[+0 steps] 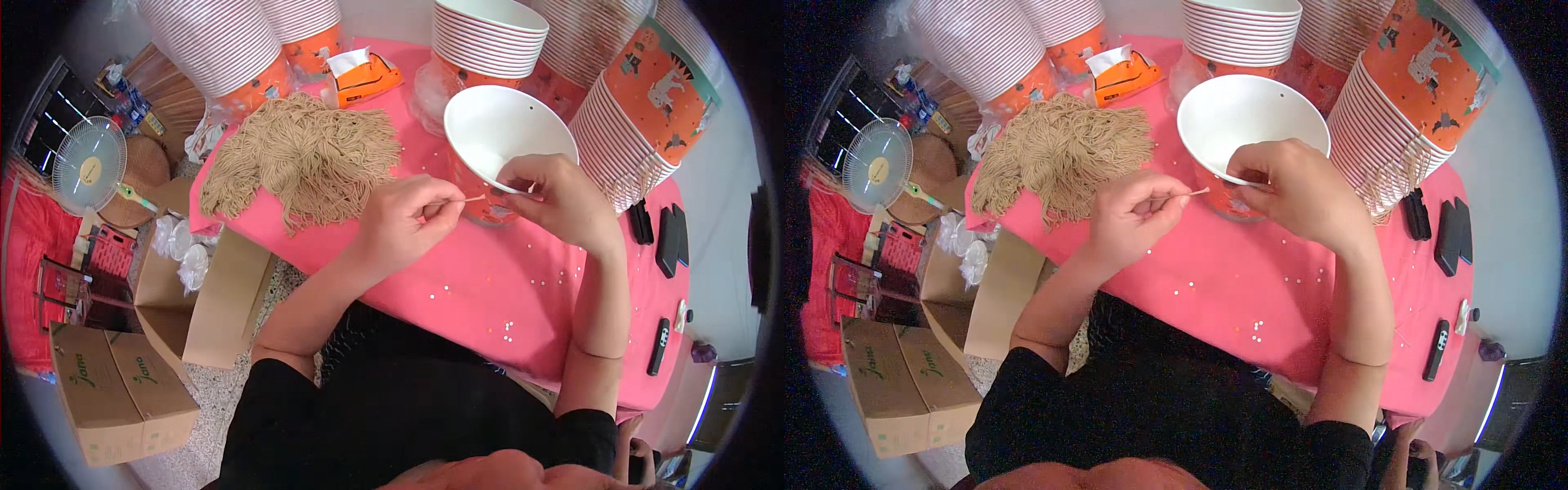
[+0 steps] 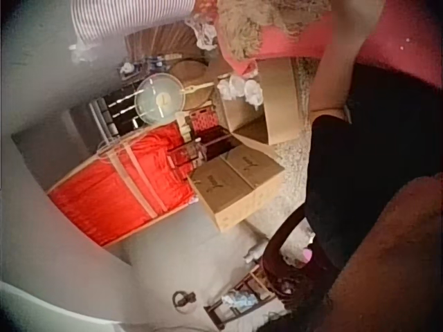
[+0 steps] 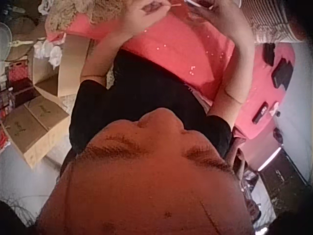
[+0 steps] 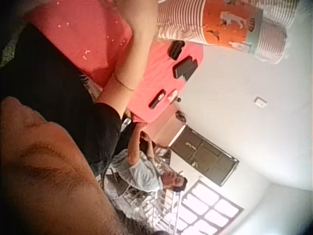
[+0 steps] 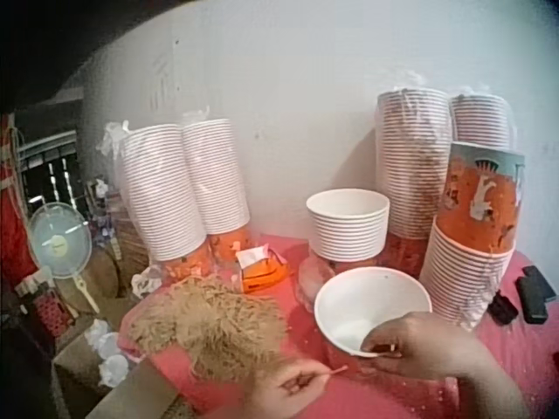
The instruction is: The person is tying strings to the handles of paper buckets.
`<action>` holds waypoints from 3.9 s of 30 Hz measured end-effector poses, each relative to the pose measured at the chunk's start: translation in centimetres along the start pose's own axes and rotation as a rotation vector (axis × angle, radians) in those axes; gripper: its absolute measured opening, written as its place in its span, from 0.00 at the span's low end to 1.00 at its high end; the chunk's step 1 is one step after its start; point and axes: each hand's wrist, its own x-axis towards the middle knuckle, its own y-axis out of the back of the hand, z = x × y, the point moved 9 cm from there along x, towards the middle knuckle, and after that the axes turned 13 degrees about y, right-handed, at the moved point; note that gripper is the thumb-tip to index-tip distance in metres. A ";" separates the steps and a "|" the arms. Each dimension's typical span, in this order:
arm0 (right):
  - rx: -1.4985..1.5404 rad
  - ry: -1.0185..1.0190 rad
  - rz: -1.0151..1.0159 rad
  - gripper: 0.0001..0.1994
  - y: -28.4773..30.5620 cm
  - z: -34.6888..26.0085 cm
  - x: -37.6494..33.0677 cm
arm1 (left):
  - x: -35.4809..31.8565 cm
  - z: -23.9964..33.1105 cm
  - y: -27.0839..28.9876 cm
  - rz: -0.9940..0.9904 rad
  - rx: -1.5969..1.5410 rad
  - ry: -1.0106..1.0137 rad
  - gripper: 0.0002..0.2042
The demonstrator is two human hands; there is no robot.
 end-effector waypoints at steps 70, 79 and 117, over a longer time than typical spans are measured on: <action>-0.677 -0.304 0.839 0.06 15.1 -0.4 -10.8 | 1.5 -5.9 6.5 0.095 0.617 0.099 0.05; -0.805 -0.469 1.010 0.09 18.7 1.5 -16.7 | 1.4 -1.8 5.2 0.007 -0.091 0.248 0.06; 0.326 0.075 0.157 0.06 4.4 -1.6 -2.4 | 4.6 -2.6 -3.6 -0.293 -1.019 0.577 0.05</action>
